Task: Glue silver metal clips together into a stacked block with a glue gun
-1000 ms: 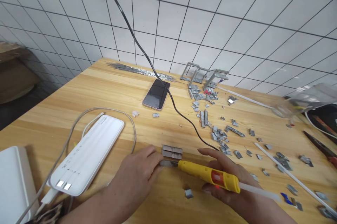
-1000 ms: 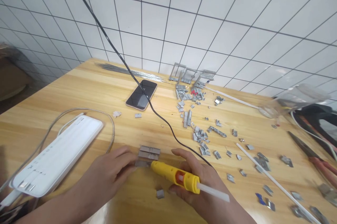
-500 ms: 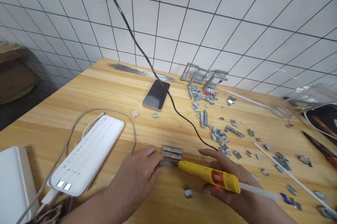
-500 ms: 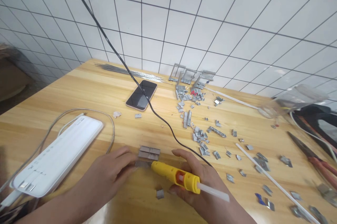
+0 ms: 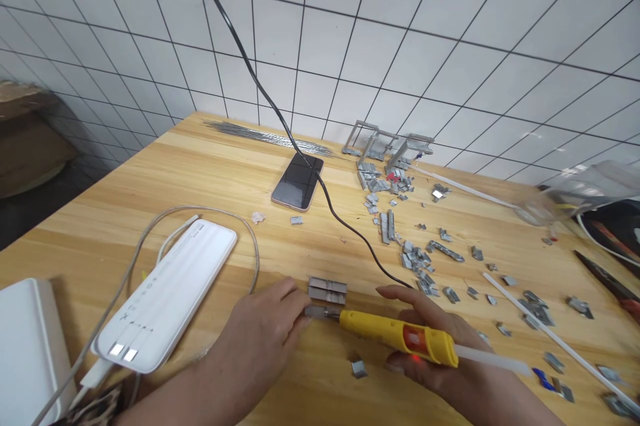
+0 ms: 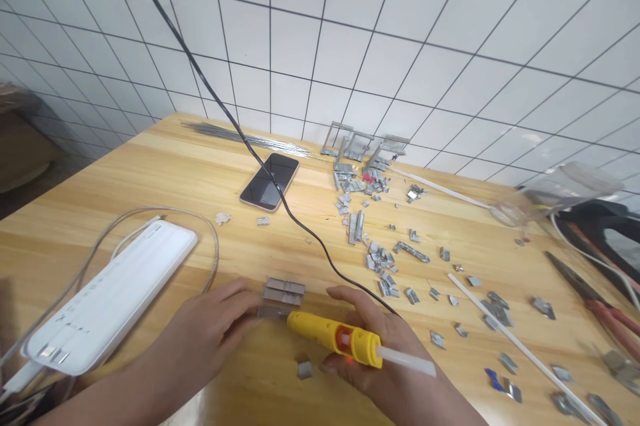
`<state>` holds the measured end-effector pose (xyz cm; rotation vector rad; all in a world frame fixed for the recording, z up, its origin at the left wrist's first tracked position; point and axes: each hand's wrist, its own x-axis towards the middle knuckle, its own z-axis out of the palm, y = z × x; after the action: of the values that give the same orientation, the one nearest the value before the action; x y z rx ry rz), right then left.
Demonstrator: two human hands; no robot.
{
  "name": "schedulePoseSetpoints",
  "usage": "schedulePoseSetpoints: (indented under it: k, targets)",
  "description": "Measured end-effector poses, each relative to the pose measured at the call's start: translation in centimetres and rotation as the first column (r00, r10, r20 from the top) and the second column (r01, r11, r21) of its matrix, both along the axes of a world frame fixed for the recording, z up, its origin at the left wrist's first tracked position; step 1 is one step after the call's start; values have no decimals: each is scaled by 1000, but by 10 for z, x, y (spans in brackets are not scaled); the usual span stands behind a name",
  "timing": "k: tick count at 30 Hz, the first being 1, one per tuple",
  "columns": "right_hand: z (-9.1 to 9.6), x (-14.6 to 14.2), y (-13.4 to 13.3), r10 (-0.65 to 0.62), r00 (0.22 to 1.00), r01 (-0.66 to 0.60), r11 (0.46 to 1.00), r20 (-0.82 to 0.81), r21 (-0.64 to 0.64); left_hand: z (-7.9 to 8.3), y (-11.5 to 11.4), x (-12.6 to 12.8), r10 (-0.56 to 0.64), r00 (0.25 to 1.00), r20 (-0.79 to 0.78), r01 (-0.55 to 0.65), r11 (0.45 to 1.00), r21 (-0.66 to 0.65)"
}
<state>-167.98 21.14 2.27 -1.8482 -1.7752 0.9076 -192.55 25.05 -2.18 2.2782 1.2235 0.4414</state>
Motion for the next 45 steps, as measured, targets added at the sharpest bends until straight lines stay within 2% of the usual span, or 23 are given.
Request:
schedulePoseSetpoints:
  k: [6, 10, 17, 21, 27, 29, 34, 36, 38, 40, 42, 45]
  targets:
    - [-2, 4, 1, 30, 999, -32, 998, -37, -53, 5, 1, 1, 5, 1000, -5, -5, 1000, -14]
    - [3, -1, 0, -37, 997, 32, 997, -73, -65, 10, 2, 1, -4, 999, -34, 2, 999, -50]
    - [7, -3, -1, -73, 997, 71, 992, -18, -108, 4, 1, 0, 13, 1000, -25, -14, 999, -36]
    - [4, 0, 0, -44, 999, 42, 993, -15, -114, 6, 0, 0, 14, 999, -34, -16, 998, -53]
    - [-2, 9, 2, 88, 996, -89, 988, -14, -128, 10, 1, 1, 3, 998, -58, -8, 997, -81]
    - [-2, 8, 1, 75, 997, -77, 991, -21, -107, 10, 1, 1, 2, 998, -55, -6, 996, -84]
    - [1, 3, -4, -39, 992, 26, 994, -118, -108, 11, 2, 2, 1, 998, -65, -8, 995, -104]
    - [0, 10, -5, -38, 981, 15, 993, -191, -120, 11, 1, 1, 0, 997, -72, -7, 995, -95]
    - [-1, 22, -5, 13, 978, -29, 997, -206, -77, 11, 1, 1, 1, 997, -73, -7, 997, -83]
    - [-1, 36, -3, 87, 993, -82, 994, -79, 67, 10, 1, 0, 5, 998, -62, -10, 997, -75]
    - [-1, 49, -1, 96, 985, -128, 961, 140, 244, 9, 1, 1, 9, 999, -41, -11, 997, -71]
    - [-3, 60, 3, 48, 908, -222, 898, 416, 381, 8, 1, 1, 15, 1000, -20, -16, 998, -57]
